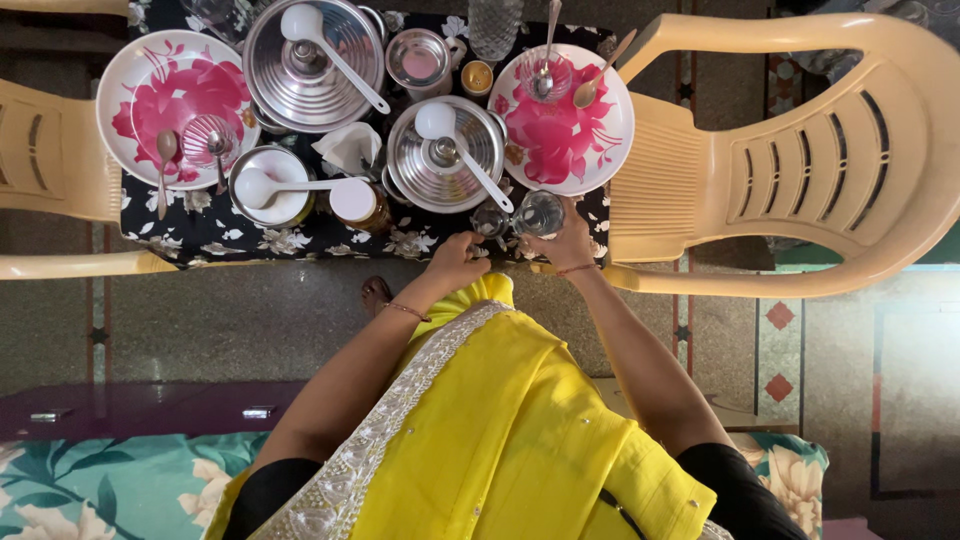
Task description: The person prepares several containers and plates on a small table by pouring liquid from a bottle, using a spoon to move contents between dishes, and opening various small jars and containers.
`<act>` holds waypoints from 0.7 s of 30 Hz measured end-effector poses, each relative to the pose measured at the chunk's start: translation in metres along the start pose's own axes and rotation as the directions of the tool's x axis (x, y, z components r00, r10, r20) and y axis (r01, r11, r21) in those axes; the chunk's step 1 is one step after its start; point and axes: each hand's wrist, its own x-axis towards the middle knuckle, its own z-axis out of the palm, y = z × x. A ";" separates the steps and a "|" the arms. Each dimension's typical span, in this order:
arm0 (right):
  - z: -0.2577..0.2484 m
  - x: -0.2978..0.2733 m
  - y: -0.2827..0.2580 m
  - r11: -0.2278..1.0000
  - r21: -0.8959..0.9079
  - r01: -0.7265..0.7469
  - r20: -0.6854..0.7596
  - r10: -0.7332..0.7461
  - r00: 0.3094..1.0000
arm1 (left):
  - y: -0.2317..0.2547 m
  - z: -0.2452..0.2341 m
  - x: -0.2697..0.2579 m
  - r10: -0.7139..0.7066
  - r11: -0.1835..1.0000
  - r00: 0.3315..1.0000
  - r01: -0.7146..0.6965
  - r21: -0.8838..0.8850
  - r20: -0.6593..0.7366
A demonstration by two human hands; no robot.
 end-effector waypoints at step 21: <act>-0.060 0.032 0.050 0.947 0.065 -0.316 0.033 0.314 0.949 | -0.047 -0.011 -0.005 -0.070 0.988 0.997 0.072 -0.134 0.014</act>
